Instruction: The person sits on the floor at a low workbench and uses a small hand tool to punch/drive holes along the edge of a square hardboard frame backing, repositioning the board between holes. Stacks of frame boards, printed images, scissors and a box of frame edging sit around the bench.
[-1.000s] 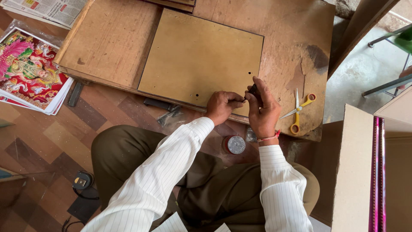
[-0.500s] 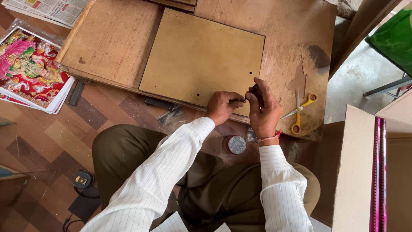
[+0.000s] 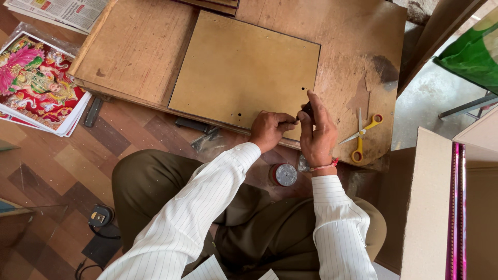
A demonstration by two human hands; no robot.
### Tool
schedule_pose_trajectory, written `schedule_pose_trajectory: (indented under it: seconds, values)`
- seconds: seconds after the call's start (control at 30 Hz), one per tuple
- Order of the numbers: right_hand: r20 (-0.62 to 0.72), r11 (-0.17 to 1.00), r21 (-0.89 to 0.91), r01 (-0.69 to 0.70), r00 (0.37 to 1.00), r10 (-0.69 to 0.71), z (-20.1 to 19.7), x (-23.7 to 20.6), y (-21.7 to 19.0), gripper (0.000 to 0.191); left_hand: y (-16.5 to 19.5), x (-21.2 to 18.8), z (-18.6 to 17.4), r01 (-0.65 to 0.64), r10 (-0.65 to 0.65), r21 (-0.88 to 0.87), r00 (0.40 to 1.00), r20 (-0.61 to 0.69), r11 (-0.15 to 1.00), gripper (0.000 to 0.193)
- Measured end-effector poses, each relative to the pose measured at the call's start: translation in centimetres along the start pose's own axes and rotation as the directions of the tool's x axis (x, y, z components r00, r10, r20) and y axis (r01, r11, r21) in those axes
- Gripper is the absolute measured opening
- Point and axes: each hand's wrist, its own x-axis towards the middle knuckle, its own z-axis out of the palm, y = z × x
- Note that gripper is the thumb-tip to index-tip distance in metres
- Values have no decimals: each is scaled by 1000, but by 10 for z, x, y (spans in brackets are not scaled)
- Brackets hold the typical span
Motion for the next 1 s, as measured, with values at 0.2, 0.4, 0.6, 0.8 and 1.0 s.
schedule_pose_trajectory:
  seconds: [0.2,0.4,0.6,0.8,1.0]
  values:
    - [-6,996,52,-75,997,75,2,2,4,35,-2,0,1,-53,53,-16,999,-3,998,15]
    - [-27,995,-1,-103,994,103,-2,5,0,33,0,-2,2,-41,40,-19,999,-29,999,13]
    - [-6,999,-31,11,1000,-12,-2,3,-5,44,-4,-2,7,-105,106,20,992,-75,994,11]
    - [-38,999,-35,-2,999,1,1,6,-5,37,-13,4,4,-113,114,-82,993,11,990,18]
    - [-32,995,-66,-76,997,74,3,7,-10,38,-7,5,6,-48,48,-26,999,11,999,19]
